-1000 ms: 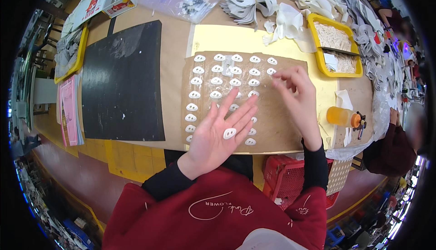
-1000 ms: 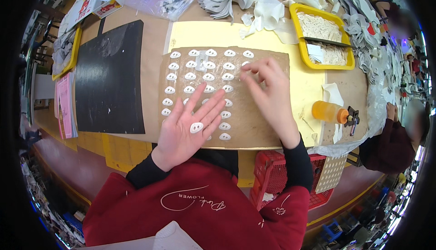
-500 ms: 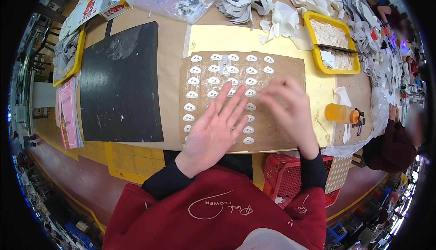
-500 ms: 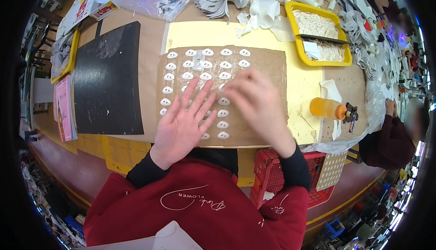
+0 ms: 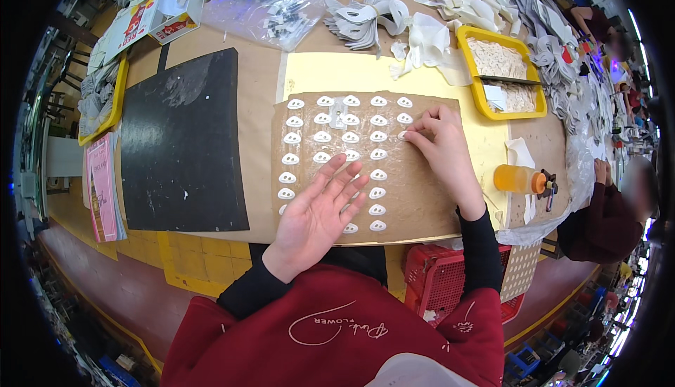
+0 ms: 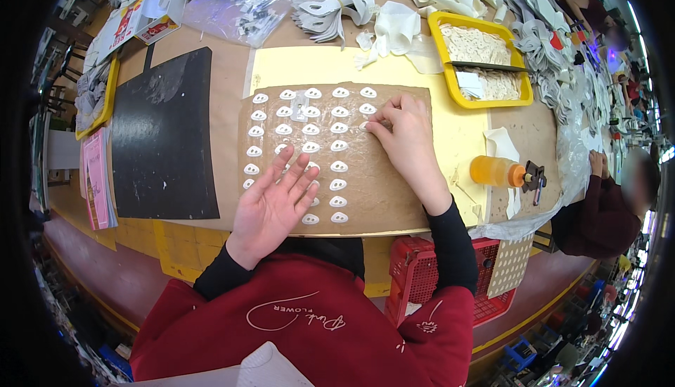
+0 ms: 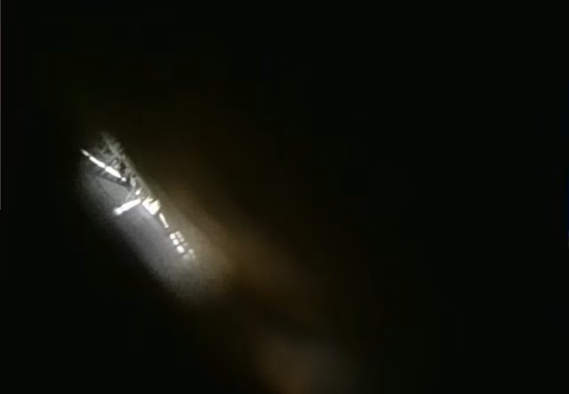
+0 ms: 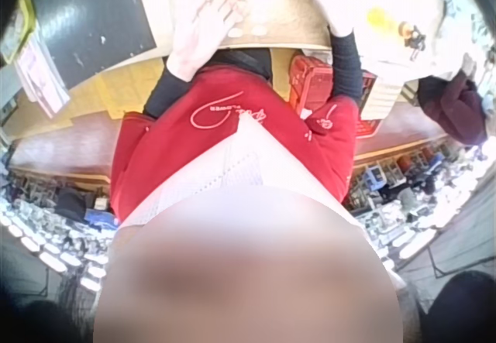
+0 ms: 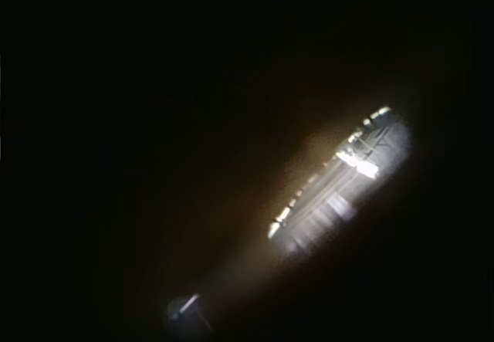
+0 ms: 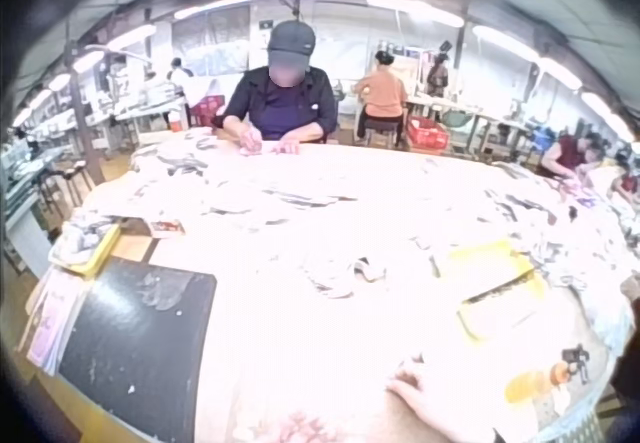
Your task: The person places small white circular pieces with black dots onto a brown cardboard sheet in neat rows. They then pick up a yellow squeeze bottle and apply a small amount of liquid onto each piece. The person works at a table in a workshop with other workers visible in the background.
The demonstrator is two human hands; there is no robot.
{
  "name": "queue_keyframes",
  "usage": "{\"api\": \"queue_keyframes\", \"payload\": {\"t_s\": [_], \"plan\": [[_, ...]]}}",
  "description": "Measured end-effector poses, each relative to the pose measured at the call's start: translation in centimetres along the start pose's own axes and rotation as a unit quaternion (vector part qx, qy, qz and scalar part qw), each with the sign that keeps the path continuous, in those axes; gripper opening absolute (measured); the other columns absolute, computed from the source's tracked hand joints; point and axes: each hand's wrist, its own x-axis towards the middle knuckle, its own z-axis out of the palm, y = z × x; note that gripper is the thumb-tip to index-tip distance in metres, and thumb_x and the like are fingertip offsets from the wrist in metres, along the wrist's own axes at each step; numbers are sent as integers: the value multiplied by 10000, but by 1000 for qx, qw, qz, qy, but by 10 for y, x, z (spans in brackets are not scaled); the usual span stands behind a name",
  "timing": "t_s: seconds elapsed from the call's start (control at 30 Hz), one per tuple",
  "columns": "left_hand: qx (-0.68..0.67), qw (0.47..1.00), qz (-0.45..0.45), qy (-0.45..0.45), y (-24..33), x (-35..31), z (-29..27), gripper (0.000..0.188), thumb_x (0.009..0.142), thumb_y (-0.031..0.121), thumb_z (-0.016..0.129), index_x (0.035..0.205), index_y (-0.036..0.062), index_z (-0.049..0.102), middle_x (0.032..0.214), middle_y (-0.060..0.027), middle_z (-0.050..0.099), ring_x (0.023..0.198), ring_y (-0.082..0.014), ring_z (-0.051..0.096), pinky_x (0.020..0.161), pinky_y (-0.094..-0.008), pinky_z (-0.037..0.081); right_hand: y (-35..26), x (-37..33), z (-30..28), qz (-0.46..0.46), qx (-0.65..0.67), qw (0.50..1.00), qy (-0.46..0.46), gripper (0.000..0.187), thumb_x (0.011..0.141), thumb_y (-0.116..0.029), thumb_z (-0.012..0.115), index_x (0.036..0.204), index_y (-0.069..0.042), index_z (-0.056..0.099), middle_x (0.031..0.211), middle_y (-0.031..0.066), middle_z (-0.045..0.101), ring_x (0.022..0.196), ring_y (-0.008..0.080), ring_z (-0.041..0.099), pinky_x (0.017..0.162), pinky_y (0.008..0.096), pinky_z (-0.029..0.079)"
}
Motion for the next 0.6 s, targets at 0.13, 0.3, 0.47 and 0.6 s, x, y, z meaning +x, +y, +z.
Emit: {"api": "queue_keyframes", "payload": {"t_s": [0.13,0.3,0.47,0.6], "plan": [[13,1000,5,0,-1,-1,-3,384,1051,267,384,1397,100,378,1384,-102,434,1337,-247,395,1152,-383,317,-5,-2,1,-3,-48,995,87,211,739,-109,787,896,-57,655,965,106,553,932,297,519,833,380,442],[29,1000,8,0,-1,-3,-8,359,1042,254,402,1362,91,399,1312,-99,478,1288,-253,432,1128,-388,339,-13,-8,-21,-10,-2,998,63,215,770,-130,767,926,-55,640,987,105,550,947,298,526,843,368,444],[14,1000,16,-11,-2,1,-13,351,1029,230,432,1347,82,408,1258,-95,503,1241,-259,463,1113,-395,351,3,11,-72,-25,-45,984,170,200,809,-156,732,964,-54,658,999,109,583,960,293,566,853,359,456],[1,1000,0,-31,-9,1,-13,342,1024,215,443,1336,76,419,1220,-99,525,1208,-267,491,1098,-396,371,38,52,-99,28,-57,974,216,232,812,-189,726,1005,-68,678,1036,113,622,989,289,599,860,369,475]]}}
